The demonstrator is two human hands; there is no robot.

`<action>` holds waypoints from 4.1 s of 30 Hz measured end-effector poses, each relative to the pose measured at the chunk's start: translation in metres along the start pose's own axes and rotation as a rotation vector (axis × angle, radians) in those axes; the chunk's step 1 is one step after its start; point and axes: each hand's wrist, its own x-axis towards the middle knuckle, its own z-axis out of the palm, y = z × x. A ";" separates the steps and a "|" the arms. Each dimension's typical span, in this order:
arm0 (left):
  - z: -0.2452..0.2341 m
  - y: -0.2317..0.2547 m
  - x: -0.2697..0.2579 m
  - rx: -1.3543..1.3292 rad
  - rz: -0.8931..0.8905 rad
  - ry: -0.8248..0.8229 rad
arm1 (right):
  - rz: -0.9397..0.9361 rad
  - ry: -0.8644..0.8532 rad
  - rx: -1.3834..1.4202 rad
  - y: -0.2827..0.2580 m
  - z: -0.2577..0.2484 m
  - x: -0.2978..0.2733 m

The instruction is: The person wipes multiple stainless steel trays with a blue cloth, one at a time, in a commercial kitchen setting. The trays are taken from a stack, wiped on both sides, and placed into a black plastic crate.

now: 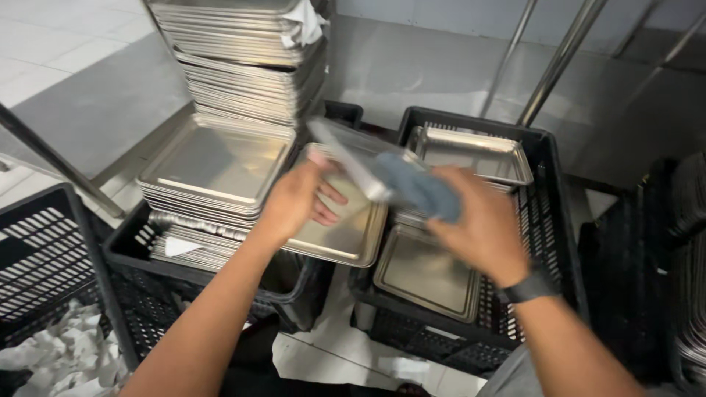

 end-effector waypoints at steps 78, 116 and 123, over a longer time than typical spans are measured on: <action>-0.121 -0.072 -0.043 -0.469 0.233 0.604 | 0.409 0.122 0.448 -0.010 0.117 0.088; -0.081 -0.012 -0.081 0.341 0.852 0.751 | 0.638 0.035 1.750 -0.111 0.122 0.067; -0.005 0.038 -0.093 1.186 0.898 0.073 | 0.710 -0.039 1.556 -0.023 0.095 0.055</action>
